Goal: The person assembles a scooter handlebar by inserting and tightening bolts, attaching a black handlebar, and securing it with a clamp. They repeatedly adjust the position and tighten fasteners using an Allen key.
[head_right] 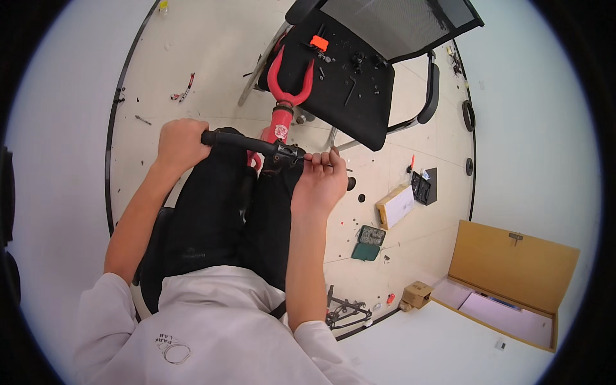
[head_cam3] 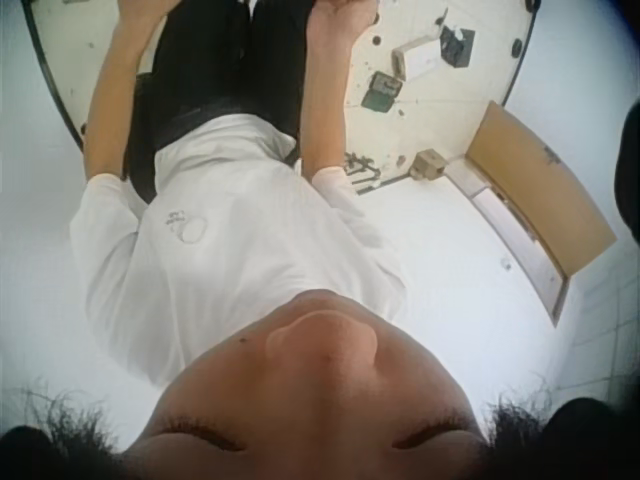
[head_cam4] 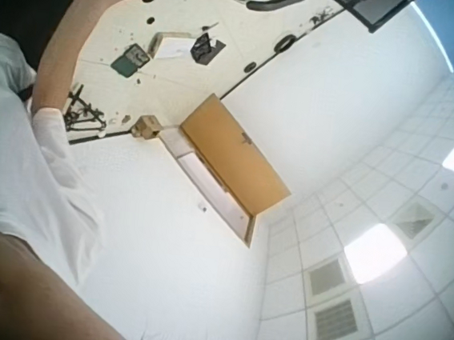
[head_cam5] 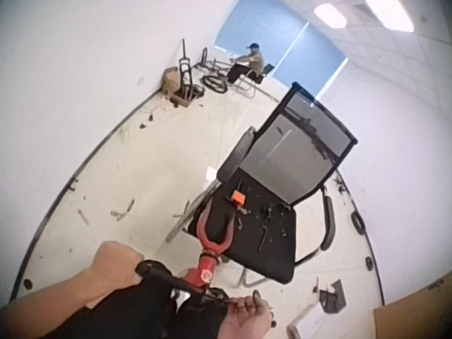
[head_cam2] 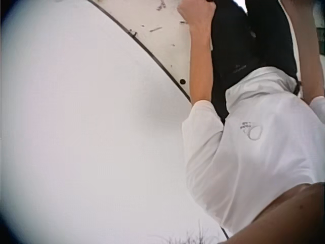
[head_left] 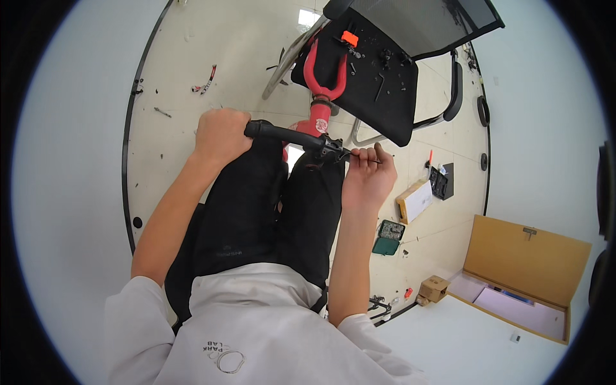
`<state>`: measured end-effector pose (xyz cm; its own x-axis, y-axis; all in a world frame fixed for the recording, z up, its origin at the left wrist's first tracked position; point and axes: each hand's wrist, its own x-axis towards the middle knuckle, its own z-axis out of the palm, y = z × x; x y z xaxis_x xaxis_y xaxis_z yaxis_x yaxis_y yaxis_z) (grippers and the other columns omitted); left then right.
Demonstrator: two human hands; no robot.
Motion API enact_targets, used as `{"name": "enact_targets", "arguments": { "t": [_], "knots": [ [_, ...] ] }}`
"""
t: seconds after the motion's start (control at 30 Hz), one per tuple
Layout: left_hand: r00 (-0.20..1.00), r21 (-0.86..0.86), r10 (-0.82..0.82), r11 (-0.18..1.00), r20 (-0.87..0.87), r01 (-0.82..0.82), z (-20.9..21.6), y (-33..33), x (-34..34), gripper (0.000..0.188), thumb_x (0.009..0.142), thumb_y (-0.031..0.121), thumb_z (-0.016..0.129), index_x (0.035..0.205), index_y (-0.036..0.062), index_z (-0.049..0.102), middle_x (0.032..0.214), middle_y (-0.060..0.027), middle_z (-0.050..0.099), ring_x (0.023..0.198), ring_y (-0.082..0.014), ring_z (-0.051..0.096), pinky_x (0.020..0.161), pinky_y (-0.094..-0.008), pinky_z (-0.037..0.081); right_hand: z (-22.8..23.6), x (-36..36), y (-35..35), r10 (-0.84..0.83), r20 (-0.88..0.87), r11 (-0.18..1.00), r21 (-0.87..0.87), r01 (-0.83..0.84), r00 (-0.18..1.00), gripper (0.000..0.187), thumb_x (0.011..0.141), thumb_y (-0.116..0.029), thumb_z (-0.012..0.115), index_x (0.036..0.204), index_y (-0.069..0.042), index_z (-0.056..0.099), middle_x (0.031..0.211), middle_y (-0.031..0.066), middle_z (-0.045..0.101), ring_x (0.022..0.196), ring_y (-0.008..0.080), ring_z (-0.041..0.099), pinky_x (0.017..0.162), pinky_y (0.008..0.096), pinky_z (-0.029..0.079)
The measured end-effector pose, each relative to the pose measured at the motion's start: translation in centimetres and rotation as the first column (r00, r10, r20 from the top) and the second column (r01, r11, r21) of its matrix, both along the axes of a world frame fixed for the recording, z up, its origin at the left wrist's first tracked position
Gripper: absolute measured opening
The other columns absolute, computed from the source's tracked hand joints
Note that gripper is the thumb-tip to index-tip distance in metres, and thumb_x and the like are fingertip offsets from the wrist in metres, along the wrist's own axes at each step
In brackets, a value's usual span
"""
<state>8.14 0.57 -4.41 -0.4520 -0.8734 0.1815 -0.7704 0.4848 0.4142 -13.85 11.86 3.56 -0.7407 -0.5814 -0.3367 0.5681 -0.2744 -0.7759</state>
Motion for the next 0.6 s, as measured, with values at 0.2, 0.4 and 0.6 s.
{"name": "enact_targets", "arguments": {
  "t": [0.2,0.4,0.6],
  "knots": [
    [0.999,-0.006,-0.029,1.0,0.03,0.029,-1.3,0.4,0.2,0.011,0.063,0.018,0.069,0.07,0.0086,0.068,0.061,-0.0131,0.062,0.061,-0.0335,0.063,0.055,-0.0432,0.048,-0.3,-2.0,-3.1,0.296,-0.104,0.951,0.125,-0.283,0.95,0.027,0.095,-0.008,0.058,0.076,-0.01,0.039,0.066,-0.0047,0.032,0.055,0.0073,0.031,0.053,0.0266,0.036],
    [0.998,-0.021,-0.032,0.999,0.051,0.034,-0.9,0.1,-0.5,0.011,0.063,0.018,0.069,0.067,0.0081,0.067,0.06,-0.0129,0.061,0.059,-0.0339,0.062,0.054,-0.0439,0.048,1.7,-4.1,-6.4,0.827,-0.077,0.493,0.575,-0.653,0.557,0.028,0.094,-0.019,0.064,0.076,-0.008,0.046,0.064,-0.0067,0.034,0.053,0.0047,0.032,0.05,0.0228,0.031],
    [0.993,0.062,0.02,0.998,0.118,-0.027,-0.3,-0.8,-0.2,0.013,0.062,0.019,0.07,0.069,0.0083,0.07,0.062,-0.0143,0.063,0.062,-0.0356,0.064,0.056,-0.0443,0.05,1.5,-0.5,-8.8,0.882,-0.367,0.379,0.925,-0.02,-0.297,0.051,0.087,-0.043,0.072,0.08,0.006,0.059,0.069,0.0158,0.061,0.066,0.0293,0.061,0.061,0.0381,0.049]
  ]
}}
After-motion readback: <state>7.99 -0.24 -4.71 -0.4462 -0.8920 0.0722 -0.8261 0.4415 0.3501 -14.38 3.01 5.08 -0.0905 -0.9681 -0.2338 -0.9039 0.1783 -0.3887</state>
